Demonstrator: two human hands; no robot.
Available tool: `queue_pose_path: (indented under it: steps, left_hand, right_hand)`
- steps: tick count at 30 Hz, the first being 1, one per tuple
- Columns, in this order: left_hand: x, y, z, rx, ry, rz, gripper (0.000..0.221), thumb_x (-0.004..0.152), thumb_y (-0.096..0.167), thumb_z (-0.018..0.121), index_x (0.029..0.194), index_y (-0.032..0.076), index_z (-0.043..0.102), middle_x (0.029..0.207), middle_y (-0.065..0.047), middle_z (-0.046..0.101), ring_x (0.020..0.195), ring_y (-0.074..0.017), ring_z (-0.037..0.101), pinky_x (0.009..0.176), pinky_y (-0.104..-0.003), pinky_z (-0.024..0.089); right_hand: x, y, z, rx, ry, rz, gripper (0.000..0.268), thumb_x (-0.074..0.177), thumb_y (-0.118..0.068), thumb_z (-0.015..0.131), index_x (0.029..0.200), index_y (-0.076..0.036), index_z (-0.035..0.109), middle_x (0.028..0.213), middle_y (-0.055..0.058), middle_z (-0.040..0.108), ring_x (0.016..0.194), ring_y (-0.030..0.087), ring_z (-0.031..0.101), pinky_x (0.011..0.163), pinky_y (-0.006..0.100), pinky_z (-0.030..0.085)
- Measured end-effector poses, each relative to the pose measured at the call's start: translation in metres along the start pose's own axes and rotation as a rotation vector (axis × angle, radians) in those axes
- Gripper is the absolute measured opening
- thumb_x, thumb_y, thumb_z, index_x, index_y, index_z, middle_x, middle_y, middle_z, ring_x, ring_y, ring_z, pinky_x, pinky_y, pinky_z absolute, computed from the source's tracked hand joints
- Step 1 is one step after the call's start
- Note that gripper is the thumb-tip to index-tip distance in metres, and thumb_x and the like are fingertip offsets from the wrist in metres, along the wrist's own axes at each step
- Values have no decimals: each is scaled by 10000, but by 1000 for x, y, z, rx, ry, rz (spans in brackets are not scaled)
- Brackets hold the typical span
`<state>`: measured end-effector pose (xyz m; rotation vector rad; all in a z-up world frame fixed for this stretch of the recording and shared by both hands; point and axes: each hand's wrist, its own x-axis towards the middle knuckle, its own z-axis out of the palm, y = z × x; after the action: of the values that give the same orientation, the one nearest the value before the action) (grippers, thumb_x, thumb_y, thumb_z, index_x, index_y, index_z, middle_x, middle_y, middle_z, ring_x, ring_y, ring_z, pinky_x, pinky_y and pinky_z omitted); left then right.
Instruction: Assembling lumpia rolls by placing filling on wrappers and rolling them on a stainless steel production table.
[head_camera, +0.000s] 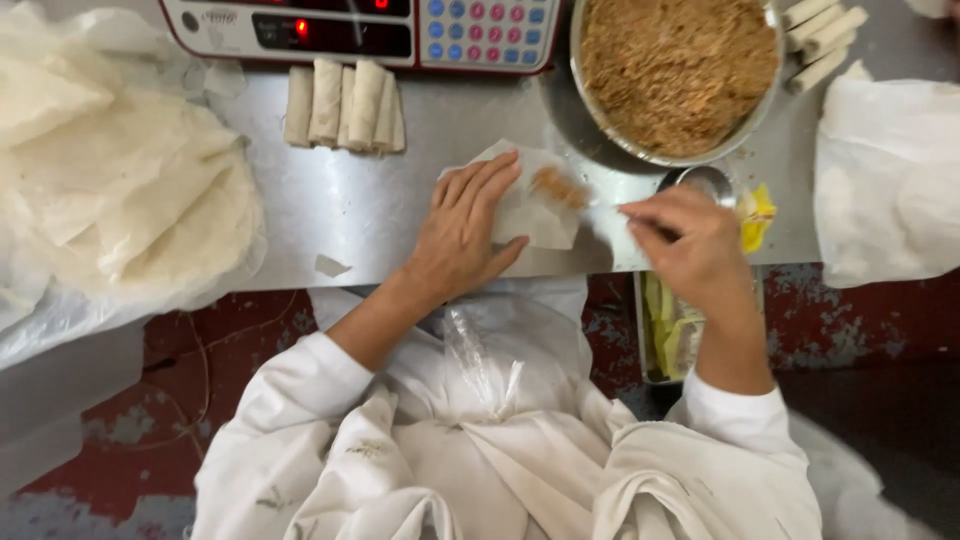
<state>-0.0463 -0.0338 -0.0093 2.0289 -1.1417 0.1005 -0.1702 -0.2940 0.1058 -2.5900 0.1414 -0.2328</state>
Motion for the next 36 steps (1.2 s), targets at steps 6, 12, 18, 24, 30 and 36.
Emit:
queue_pose_path:
  steps: [6, 12, 18, 24, 30, 36]
  left_hand:
    - [-2, -4, 12, 113, 77, 73, 493, 802, 376, 917, 1220, 172, 754, 1285, -19, 649, 1178, -275, 552, 968, -445, 395]
    - [-3, -9, -23, 151, 45, 116, 169, 943, 389, 868, 1038, 251, 845, 1167, 80, 729, 1081, -258, 568, 899, -420, 405]
    - [-1, -14, -33, 198, -18, 122, 418, 938, 413, 873, 1310, 254, 768, 1164, 79, 782, 1050, -233, 577, 895, -415, 412]
    - [9, -11, -31, 182, -8, 187, 134, 975, 368, 840, 1025, 245, 860, 1029, 93, 743, 928, -243, 528, 789, -400, 400]
    - [8, -11, -40, 256, -144, 101, 639, 899, 535, 835, 1403, 166, 702, 1241, -48, 721, 1039, -288, 597, 852, -458, 441]
    - [18, 2, -17, 258, -133, 136, 565, 891, 633, 835, 1245, 196, 772, 1156, -41, 693, 1024, -287, 582, 880, -472, 448]
  right_hand:
    - [-32, -10, 36, -205, -61, -144, 205, 1032, -59, 678, 1112, -156, 840, 960, 32, 727, 853, 238, 731, 782, 340, 598]
    - [-4, 37, -26, -480, 60, -127, 296, 1198, 46, 605, 1251, -83, 867, 1077, 150, 761, 813, 226, 705, 531, 294, 554]
    - [36, 45, -28, -793, 95, 15, 368, 1036, 25, 693, 1290, -142, 901, 1034, 93, 719, 654, 280, 671, 464, 392, 537]
    - [41, 62, -7, -691, 82, -9, 297, 1010, -26, 748, 1236, -148, 899, 1082, 112, 750, 747, 274, 717, 536, 427, 597]
    - [1, 21, -31, -148, -66, -80, 221, 1081, 84, 716, 1247, 22, 848, 889, 135, 709, 745, 193, 556, 604, 306, 425]
    - [-21, -8, 7, -189, -332, -132, 258, 1039, -79, 660, 1237, -121, 820, 961, 58, 713, 690, 156, 613, 522, 270, 521]
